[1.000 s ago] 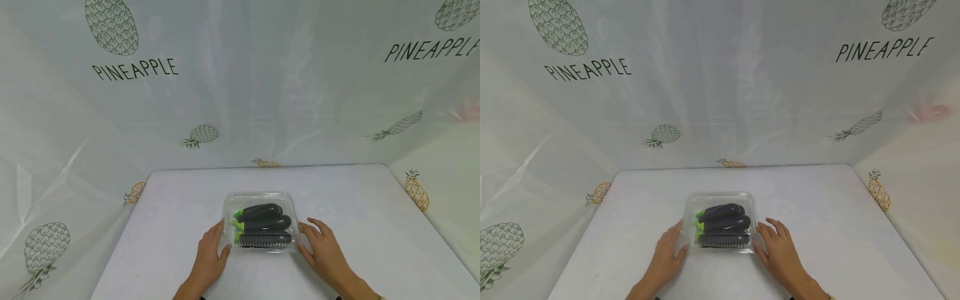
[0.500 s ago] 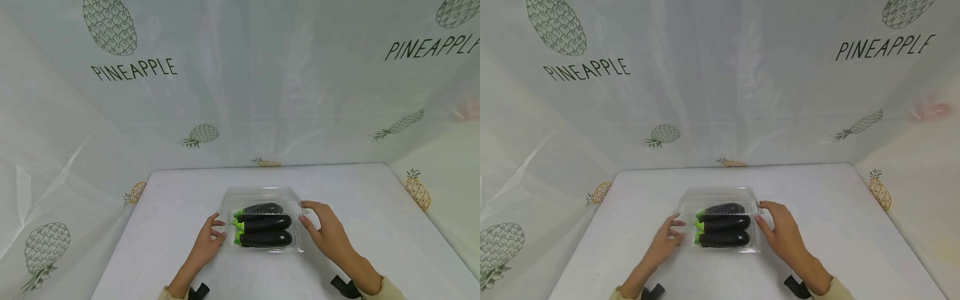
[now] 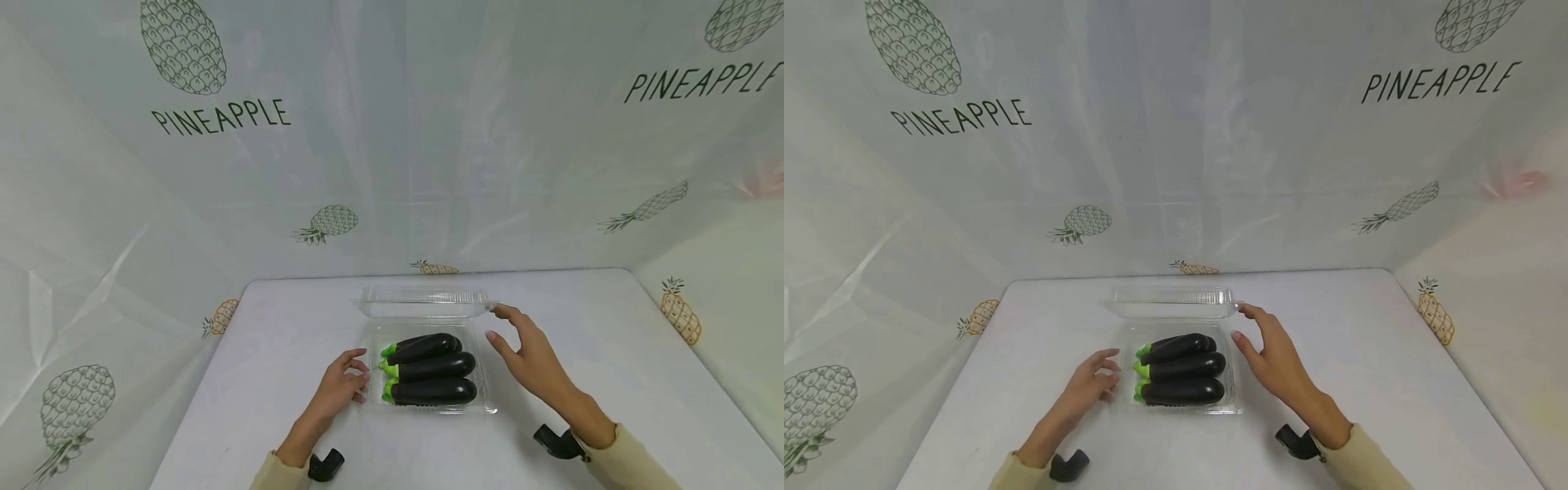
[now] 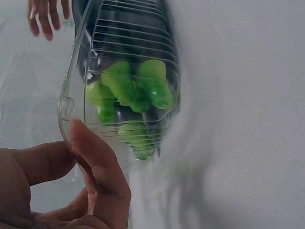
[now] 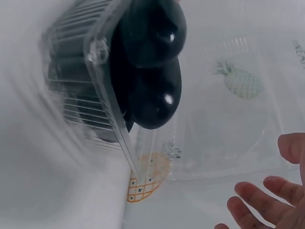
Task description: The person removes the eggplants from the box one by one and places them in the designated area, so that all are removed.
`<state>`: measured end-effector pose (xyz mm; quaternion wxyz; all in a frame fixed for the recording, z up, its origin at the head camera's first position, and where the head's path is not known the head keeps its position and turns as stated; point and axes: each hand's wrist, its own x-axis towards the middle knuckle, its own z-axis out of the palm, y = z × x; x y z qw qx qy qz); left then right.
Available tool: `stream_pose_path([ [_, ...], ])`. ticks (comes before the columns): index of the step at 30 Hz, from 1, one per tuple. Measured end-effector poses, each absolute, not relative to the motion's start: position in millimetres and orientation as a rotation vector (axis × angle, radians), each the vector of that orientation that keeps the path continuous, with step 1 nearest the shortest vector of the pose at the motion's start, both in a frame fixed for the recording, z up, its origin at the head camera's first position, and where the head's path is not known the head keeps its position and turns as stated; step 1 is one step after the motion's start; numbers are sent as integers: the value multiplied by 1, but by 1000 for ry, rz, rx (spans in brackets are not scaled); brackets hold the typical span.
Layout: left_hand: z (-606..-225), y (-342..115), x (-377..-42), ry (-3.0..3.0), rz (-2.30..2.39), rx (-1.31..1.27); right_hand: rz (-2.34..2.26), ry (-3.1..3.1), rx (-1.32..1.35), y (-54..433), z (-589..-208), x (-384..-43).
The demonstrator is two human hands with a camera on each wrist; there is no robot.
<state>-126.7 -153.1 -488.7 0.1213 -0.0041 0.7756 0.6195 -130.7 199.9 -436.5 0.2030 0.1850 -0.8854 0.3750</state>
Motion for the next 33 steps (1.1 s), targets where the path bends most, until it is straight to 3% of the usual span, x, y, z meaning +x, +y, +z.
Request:
stream_pose_path([
  [33,-493,-168,-114,1908,1827,122,1295,-2733,578,213,-463,-180],
])
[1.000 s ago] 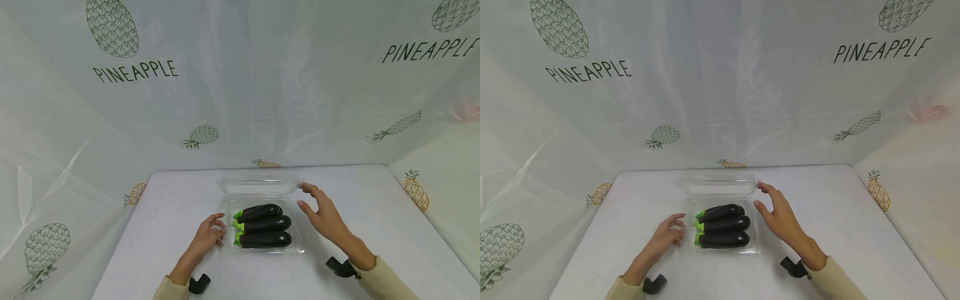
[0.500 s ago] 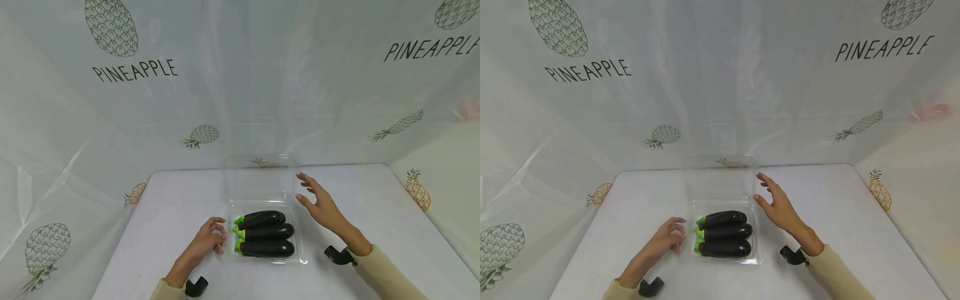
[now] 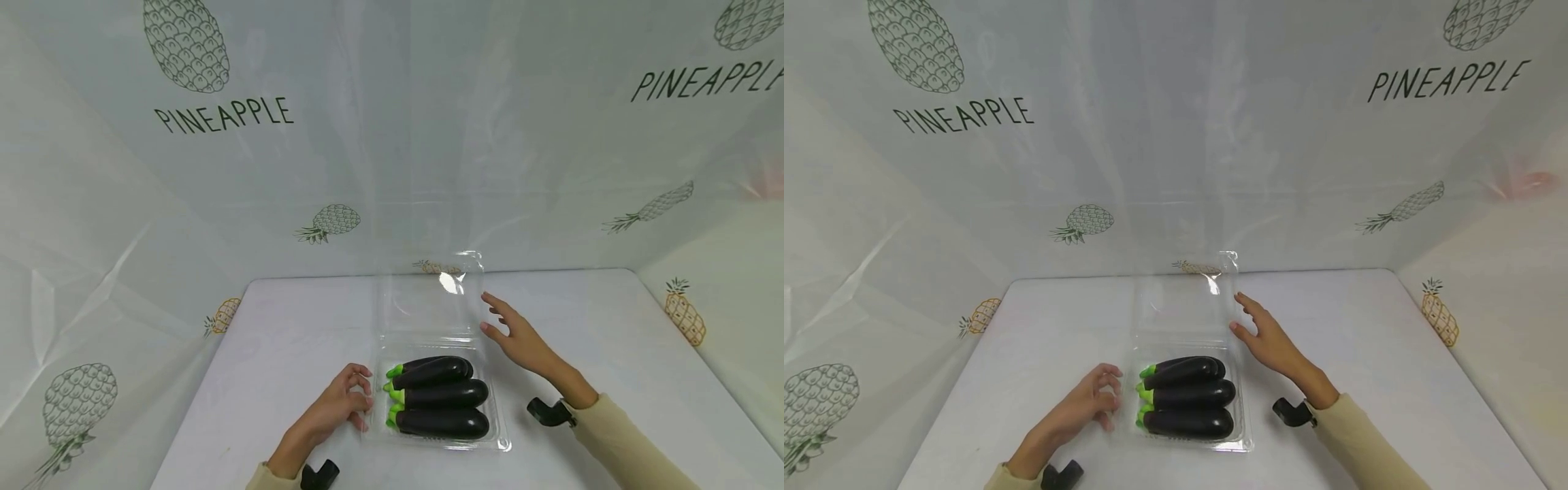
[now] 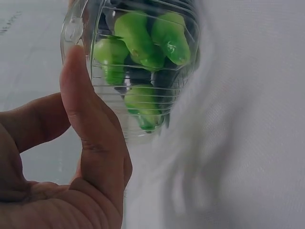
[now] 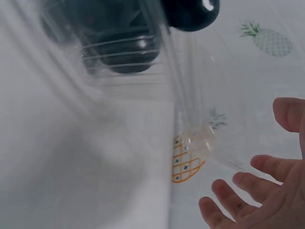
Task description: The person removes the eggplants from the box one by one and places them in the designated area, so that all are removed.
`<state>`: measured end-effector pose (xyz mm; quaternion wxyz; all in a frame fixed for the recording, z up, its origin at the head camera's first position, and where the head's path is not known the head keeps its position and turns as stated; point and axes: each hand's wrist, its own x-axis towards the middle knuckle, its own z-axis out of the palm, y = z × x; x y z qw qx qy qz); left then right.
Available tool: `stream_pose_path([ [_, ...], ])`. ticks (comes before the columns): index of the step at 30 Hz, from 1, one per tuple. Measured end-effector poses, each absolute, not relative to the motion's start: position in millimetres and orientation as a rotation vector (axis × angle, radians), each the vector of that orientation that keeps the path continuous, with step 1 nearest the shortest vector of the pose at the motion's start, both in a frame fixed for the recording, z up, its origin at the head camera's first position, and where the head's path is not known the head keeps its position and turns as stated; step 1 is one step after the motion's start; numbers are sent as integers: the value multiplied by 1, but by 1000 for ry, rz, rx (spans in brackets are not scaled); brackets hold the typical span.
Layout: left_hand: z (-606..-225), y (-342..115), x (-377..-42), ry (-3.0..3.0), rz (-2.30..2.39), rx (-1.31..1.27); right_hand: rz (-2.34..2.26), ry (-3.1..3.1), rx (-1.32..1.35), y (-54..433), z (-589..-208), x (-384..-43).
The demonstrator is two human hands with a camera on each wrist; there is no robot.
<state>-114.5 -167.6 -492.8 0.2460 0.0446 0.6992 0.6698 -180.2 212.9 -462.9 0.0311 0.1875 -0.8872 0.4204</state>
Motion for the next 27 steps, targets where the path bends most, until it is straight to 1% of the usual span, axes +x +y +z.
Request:
stream_pose_path([
  [7,-495,-168,-113,1866,1837,140,1278,-2869,530,213,-472,-183],
  [17,-495,-168,-112,1843,1859,144,1253,-2932,547,211,-481,-184],
  [21,-495,-167,-111,1833,1872,142,1158,-2903,565,210,-478,-178],
  [27,-495,-165,-112,1834,1878,134,1027,-2786,662,205,-463,-156],
])
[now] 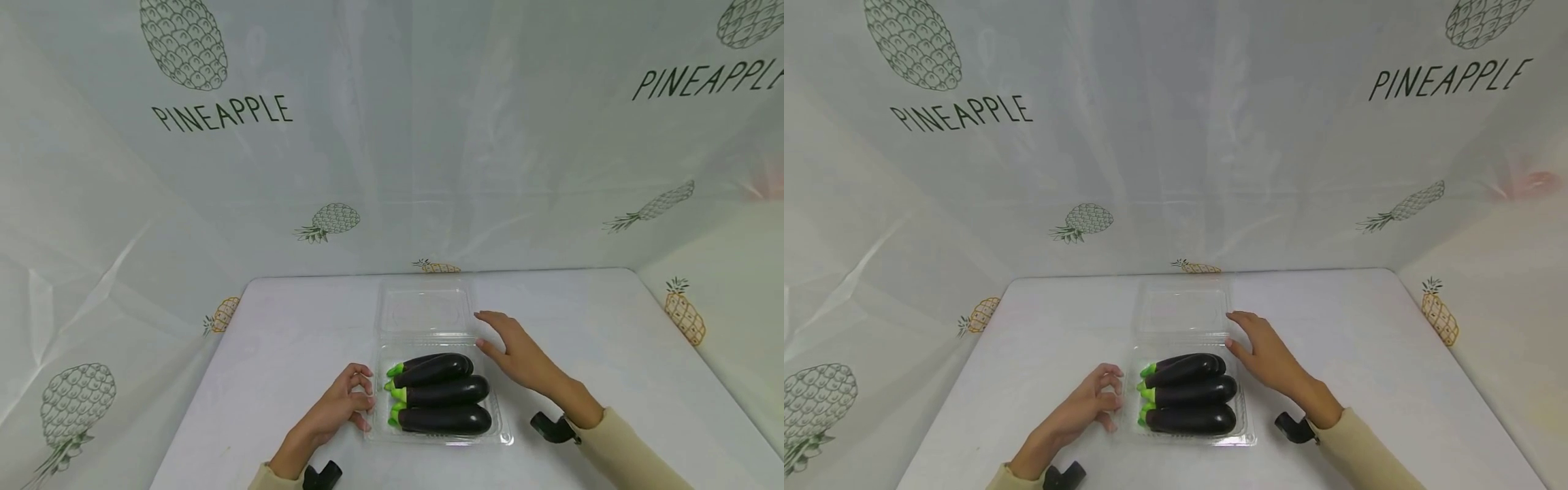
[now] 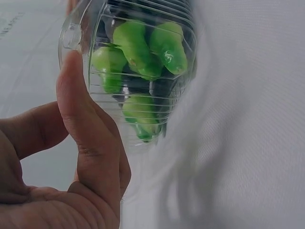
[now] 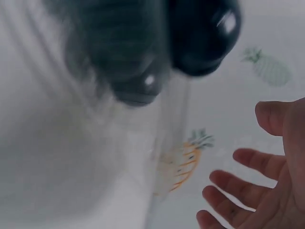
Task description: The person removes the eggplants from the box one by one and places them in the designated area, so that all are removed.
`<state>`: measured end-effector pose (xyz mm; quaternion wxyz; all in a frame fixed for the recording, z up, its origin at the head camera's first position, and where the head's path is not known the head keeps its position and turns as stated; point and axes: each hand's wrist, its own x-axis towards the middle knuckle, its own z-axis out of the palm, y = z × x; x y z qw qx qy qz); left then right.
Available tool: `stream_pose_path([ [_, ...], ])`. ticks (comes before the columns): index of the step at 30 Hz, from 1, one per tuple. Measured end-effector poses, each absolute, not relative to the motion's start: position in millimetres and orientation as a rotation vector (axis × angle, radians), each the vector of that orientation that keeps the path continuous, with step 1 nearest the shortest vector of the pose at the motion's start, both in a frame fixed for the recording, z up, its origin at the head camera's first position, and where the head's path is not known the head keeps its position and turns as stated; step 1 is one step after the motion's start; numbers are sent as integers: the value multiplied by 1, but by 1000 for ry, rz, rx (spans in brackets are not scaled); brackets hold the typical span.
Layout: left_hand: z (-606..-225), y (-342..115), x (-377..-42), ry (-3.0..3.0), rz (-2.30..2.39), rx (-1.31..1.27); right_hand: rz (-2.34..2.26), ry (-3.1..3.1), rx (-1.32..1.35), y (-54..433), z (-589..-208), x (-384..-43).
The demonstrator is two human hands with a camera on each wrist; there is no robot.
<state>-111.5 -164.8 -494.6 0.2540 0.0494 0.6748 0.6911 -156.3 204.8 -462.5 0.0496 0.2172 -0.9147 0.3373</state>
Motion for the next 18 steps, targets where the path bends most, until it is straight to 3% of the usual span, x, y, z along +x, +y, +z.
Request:
stream_pose_path([
  [10,-496,-161,-113,1836,1884,94,781,-2648,953,193,-442,-131],
  [18,-497,-158,-115,1832,1874,82,610,-2635,1137,181,-438,-136],
])
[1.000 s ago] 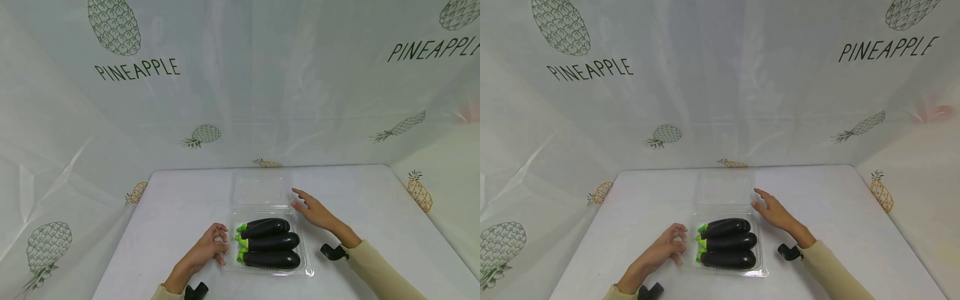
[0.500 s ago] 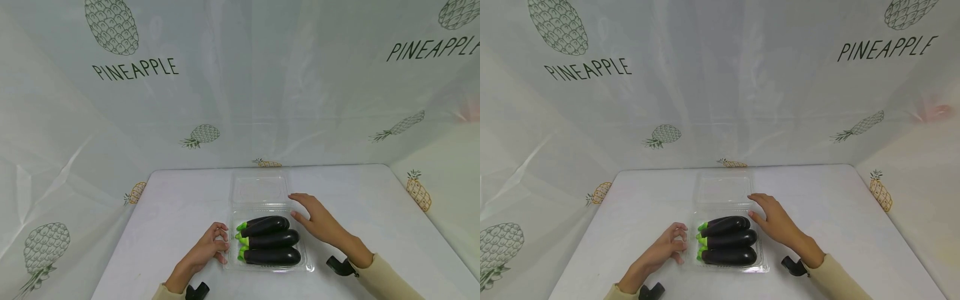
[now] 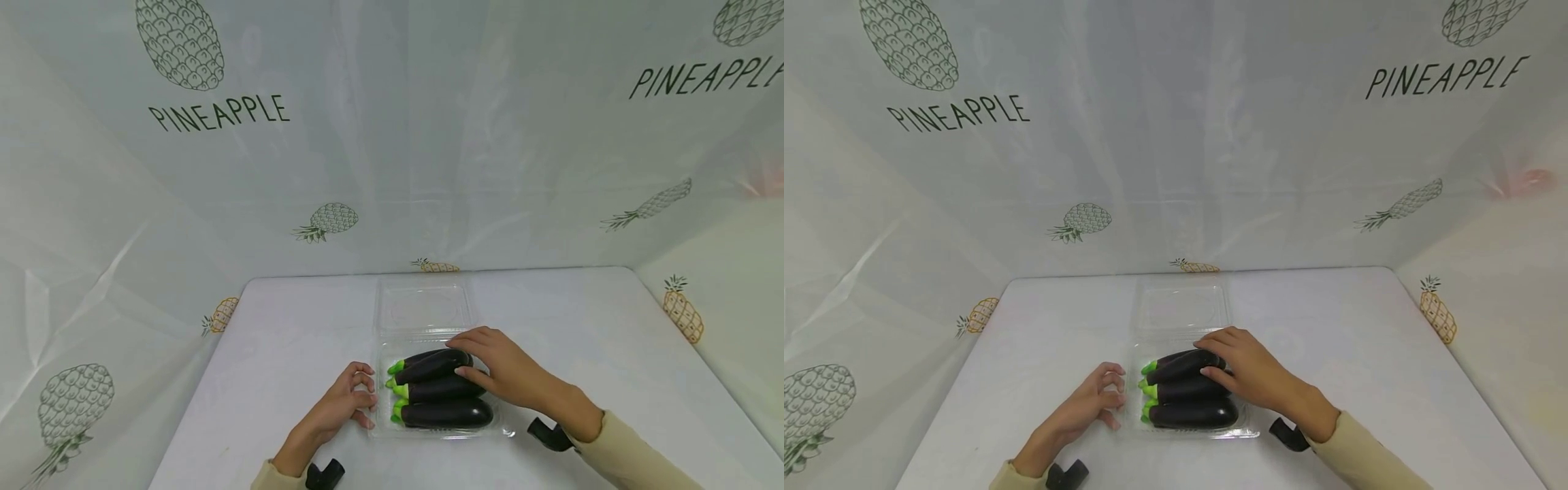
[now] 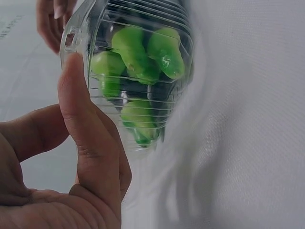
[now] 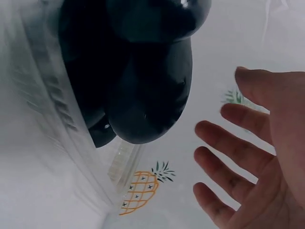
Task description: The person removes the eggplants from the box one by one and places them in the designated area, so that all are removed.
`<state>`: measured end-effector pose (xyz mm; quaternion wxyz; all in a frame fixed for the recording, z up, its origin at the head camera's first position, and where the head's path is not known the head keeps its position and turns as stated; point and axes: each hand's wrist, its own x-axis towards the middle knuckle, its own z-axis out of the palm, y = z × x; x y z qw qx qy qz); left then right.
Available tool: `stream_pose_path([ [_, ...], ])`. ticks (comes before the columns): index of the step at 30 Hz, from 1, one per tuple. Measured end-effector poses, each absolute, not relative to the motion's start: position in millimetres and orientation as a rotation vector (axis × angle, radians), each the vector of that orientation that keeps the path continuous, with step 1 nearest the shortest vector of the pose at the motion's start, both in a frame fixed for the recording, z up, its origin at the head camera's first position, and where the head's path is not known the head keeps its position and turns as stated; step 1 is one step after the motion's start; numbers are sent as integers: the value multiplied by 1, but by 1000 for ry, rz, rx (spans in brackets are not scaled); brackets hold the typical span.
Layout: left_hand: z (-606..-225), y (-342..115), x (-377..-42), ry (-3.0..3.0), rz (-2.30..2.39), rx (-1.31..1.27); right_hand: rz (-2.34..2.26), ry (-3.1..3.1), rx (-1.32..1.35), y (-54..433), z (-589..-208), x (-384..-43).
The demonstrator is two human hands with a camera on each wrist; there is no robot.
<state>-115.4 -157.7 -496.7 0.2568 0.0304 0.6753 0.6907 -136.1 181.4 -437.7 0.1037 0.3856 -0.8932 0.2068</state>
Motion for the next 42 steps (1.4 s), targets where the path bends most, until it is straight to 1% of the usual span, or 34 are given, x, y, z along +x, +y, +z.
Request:
stream_pose_path([
  [16,-498,-158,-117,1831,1877,69,393,-2715,1311,170,-433,-155],
  [31,-497,-160,-117,1793,1904,84,405,-2768,1344,166,-436,-165],
  [42,-500,-161,-119,1778,1917,108,429,-2626,1262,181,-427,-162],
])
